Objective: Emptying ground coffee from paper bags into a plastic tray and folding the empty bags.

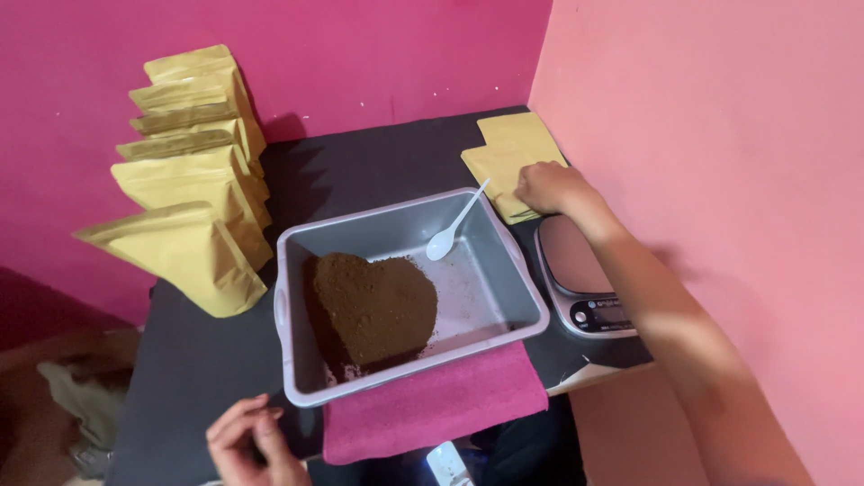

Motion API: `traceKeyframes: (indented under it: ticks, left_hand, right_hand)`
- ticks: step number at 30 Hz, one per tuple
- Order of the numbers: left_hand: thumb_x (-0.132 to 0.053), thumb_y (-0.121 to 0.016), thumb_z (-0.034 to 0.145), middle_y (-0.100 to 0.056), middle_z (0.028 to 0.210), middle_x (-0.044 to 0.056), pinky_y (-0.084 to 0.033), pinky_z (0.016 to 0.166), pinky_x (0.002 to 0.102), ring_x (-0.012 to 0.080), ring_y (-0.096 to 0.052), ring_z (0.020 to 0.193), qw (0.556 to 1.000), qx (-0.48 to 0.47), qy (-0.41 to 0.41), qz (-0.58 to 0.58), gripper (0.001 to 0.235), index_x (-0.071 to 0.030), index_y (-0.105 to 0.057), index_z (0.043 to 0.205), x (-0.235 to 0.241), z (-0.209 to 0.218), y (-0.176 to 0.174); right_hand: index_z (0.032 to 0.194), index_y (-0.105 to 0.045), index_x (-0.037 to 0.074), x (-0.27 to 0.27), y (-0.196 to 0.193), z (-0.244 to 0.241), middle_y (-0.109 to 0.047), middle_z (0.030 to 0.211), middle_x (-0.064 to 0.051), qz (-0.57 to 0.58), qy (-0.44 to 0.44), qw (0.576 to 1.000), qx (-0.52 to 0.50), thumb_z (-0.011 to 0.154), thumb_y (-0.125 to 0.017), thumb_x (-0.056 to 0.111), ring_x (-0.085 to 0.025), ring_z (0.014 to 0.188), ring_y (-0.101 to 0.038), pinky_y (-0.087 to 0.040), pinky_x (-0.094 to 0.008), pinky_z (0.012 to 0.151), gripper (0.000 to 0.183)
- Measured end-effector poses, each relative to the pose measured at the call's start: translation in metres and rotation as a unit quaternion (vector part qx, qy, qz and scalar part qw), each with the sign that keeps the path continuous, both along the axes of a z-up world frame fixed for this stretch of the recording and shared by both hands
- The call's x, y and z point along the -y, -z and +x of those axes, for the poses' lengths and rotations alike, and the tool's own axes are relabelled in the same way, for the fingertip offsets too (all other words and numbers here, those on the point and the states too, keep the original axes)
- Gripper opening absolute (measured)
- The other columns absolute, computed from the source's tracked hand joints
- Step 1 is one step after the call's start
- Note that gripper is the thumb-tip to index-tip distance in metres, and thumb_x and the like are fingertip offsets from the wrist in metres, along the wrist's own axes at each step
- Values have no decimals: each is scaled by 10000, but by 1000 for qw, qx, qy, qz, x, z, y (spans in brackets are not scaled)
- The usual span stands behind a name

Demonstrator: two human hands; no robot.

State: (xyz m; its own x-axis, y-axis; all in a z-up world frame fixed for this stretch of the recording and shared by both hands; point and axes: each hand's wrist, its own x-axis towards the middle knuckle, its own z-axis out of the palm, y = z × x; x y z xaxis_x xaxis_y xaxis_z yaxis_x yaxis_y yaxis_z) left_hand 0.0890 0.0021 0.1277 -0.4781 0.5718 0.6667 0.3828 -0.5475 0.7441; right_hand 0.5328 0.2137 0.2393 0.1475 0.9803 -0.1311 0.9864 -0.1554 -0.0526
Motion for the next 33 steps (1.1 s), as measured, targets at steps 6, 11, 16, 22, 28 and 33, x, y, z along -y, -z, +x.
traceKeyframes:
  ticks: [6,11,16,22,28,33]
  left_hand:
    - [-121,-456,1188,-561,1160,159,-476,902,303,210,-542,1046,998,68,-8,-16,125,1,-479,1171,-3,-33,-62]
    - [-55,-486,1130,-483,1242,159,-439,1080,356,266,-520,1208,995,-88,20,35,116,-5,-505,1233,-41,-76,-123]
    - [29,-579,1029,-565,1364,210,-479,982,463,404,-556,1157,913,-402,-25,65,357,24,-529,1382,-93,-89,-169]
    - [-217,-638,1041,-638,1147,43,-454,711,382,269,-558,961,822,-525,-213,55,212,-111,-662,1223,-164,-97,-149]
    - [-220,-690,1020,-604,928,28,-392,747,405,275,-488,920,779,-565,-251,106,185,-113,-628,883,-195,-109,-155]
    - [-228,-660,1055,-617,802,-2,-435,659,361,224,-572,759,791,-570,-201,98,206,-143,-595,880,-155,-123,-183]
  right_hand:
    - [1112,-598,120,51,-38,2,-746,1021,-162,170,-77,982,-27,1002,-449,234,-390,934,-731,-538,-501,755,218]
    - [1502,-481,63,104,-83,-33,-767,973,-120,268,-123,956,-2,963,-690,223,-393,1008,-697,-378,-517,1013,600]
    - [1195,-714,86,118,-92,-45,-714,1235,-80,358,-115,926,-43,1076,-604,207,-306,1234,-607,-212,-557,1200,202]
    - [1073,-762,109,145,-98,-126,-650,1337,-27,290,-228,919,-139,1023,-535,190,-228,1196,-629,-12,-516,1316,246]
    - [1027,-696,55,155,-80,-189,-725,1246,-43,171,-262,944,-104,1072,-378,328,-161,1312,-597,-38,-519,1328,422]
    - [1232,-550,101,153,-64,-197,-663,1248,-48,260,-311,908,-108,1004,-470,187,-230,1314,-558,-127,-555,1283,256]
